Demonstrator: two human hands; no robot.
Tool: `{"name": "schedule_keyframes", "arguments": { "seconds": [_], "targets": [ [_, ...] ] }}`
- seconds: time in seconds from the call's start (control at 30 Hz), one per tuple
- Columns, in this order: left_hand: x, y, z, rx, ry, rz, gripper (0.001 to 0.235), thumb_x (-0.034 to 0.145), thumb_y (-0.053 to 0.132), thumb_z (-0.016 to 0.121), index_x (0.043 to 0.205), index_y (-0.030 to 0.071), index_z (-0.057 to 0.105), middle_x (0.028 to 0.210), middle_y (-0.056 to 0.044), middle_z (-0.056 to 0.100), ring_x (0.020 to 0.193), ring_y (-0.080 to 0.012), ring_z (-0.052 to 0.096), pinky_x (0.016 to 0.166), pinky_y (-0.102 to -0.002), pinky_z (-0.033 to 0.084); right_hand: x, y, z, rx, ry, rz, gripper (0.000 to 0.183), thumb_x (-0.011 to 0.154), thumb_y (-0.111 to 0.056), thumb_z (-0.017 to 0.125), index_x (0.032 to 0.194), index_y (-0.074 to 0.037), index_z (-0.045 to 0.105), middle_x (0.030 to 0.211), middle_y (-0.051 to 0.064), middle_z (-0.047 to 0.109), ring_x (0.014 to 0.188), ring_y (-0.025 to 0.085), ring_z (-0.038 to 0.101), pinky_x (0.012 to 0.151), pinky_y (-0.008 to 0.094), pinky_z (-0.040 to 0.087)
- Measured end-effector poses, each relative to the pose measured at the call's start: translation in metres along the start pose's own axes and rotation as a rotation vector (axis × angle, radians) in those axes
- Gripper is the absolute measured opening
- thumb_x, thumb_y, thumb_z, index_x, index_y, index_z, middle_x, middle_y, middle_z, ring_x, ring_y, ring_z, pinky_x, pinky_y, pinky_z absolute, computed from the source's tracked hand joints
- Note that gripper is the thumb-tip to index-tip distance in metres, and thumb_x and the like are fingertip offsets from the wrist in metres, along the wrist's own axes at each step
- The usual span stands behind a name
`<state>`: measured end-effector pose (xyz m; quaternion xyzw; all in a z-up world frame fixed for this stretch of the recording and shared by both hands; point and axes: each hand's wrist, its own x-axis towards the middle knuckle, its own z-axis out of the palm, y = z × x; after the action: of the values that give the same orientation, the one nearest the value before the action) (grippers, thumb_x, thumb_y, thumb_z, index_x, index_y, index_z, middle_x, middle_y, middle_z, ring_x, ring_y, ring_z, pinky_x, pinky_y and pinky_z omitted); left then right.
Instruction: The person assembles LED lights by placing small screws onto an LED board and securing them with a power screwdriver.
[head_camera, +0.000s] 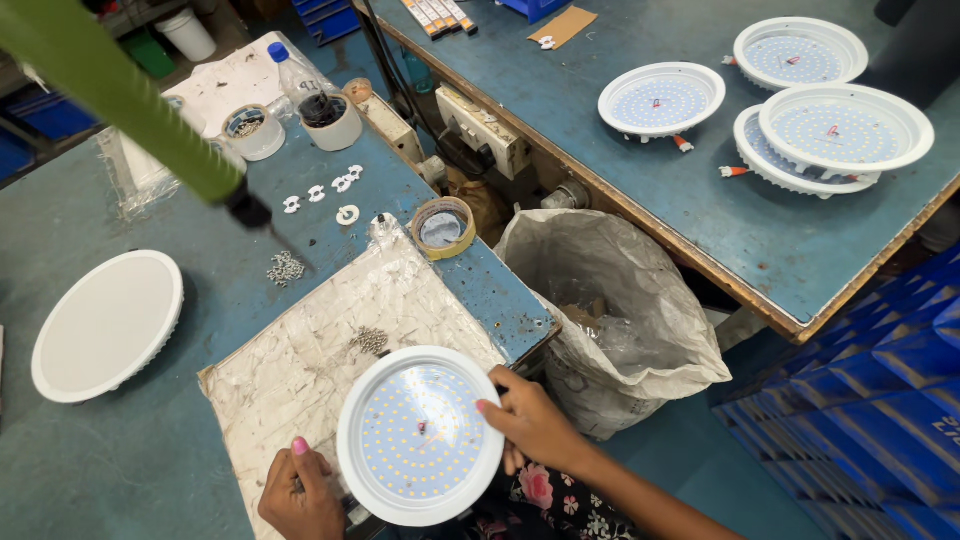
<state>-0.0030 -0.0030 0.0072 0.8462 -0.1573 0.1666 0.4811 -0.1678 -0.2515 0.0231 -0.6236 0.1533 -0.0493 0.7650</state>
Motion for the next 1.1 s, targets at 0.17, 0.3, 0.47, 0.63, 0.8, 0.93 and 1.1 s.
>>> {"name": "schedule_keyframes", "arguments": {
  "seconds": [0.17, 0.3, 0.47, 0.63, 0.8, 0.93, 1.1],
  "targets": [
    [0.001, 0.004, 0.003, 0.054, -0.007, -0.058, 0.055, 0.112, 0.021, 0.052, 0.066, -0.007, 0.061, 0.059, -0.011, 0.053, 0.051, -0.0178, 0.050, 0.053, -0.035, 0.036, -0.024, -0.004, -0.045, 0.089, 0.170, 0.007, 0.038, 0.096, -0.021, 0.063, 0.125, 0.003, 0.056, 0.071, 0.016, 0.078, 0.037, 0.016, 0.063, 0.029, 0.025, 0.049],
    [0.002, 0.003, 0.004, 0.061, -0.020, -0.076, 0.055, 0.112, 0.021, 0.053, 0.065, -0.007, 0.061, 0.059, -0.011, 0.054, 0.051, -0.0177, 0.050, 0.053, -0.035, 0.036, -0.052, -0.031, -0.110, -0.063, 0.541, -0.080, 0.030, 0.094, -0.017, 0.066, 0.113, 0.006, 0.063, 0.075, 0.015, 0.078, 0.056, 0.016, 0.075, 0.045, 0.026, 0.061],
    [0.001, 0.003, 0.006, 0.047, -0.016, -0.058, 0.052, 0.111, 0.021, 0.056, 0.067, -0.005, 0.063, 0.061, -0.010, 0.057, 0.052, -0.0168, 0.050, 0.054, -0.034, 0.037, -0.105, -0.083, -0.230, -0.131, 0.964, -0.240, 0.014, 0.103, -0.014, 0.060, 0.101, -0.001, 0.058, 0.069, 0.011, 0.061, 0.042, 0.016, 0.056, 0.036, 0.027, 0.047],
    [0.000, 0.002, 0.005, 0.064, -0.019, -0.040, 0.048, 0.110, 0.023, 0.058, 0.070, -0.002, 0.067, 0.062, -0.009, 0.058, 0.053, -0.0160, 0.051, 0.055, -0.034, 0.038, -0.077, -0.126, -0.439, -0.186, 0.884, -0.653, 0.012, 0.112, 0.002, 0.053, 0.102, 0.008, 0.055, 0.083, 0.019, 0.065, 0.057, 0.022, 0.061, 0.046, 0.029, 0.048],
    [0.000, -0.013, 0.012, 0.039, 0.011, -0.081, 0.049, 0.109, 0.025, 0.059, 0.068, -0.001, 0.066, 0.061, -0.008, 0.059, 0.053, -0.0160, 0.054, 0.055, -0.033, 0.041, -0.004, -0.172, -0.562, -0.285, 1.024, -0.457, 0.024, 0.106, -0.002, 0.053, 0.112, 0.020, 0.058, 0.091, 0.024, 0.072, 0.072, 0.025, 0.077, 0.056, 0.028, 0.062],
    [0.003, -0.051, 0.015, 0.080, -0.041, -0.084, 0.052, 0.108, 0.027, 0.058, 0.065, 0.000, 0.067, 0.059, -0.011, 0.058, 0.051, -0.0167, 0.055, 0.055, -0.033, 0.044, 0.044, -0.185, -0.580, -0.207, 1.135, -0.287, 0.028, 0.103, -0.001, 0.050, 0.112, 0.025, 0.049, 0.089, 0.027, 0.072, 0.070, 0.027, 0.078, 0.054, 0.030, 0.063],
    [0.006, -0.107, 0.025, -0.036, -0.103, -0.078, 0.058, 0.108, 0.031, 0.054, 0.059, 0.001, 0.063, 0.060, -0.012, 0.057, 0.048, -0.0185, 0.054, 0.052, -0.033, 0.044, 0.072, -0.183, -0.584, -0.063, 1.230, -0.093, 0.028, 0.099, 0.001, 0.045, 0.117, 0.022, 0.047, 0.092, 0.026, 0.075, 0.075, 0.028, 0.080, 0.056, 0.030, 0.065]
  ]
}}
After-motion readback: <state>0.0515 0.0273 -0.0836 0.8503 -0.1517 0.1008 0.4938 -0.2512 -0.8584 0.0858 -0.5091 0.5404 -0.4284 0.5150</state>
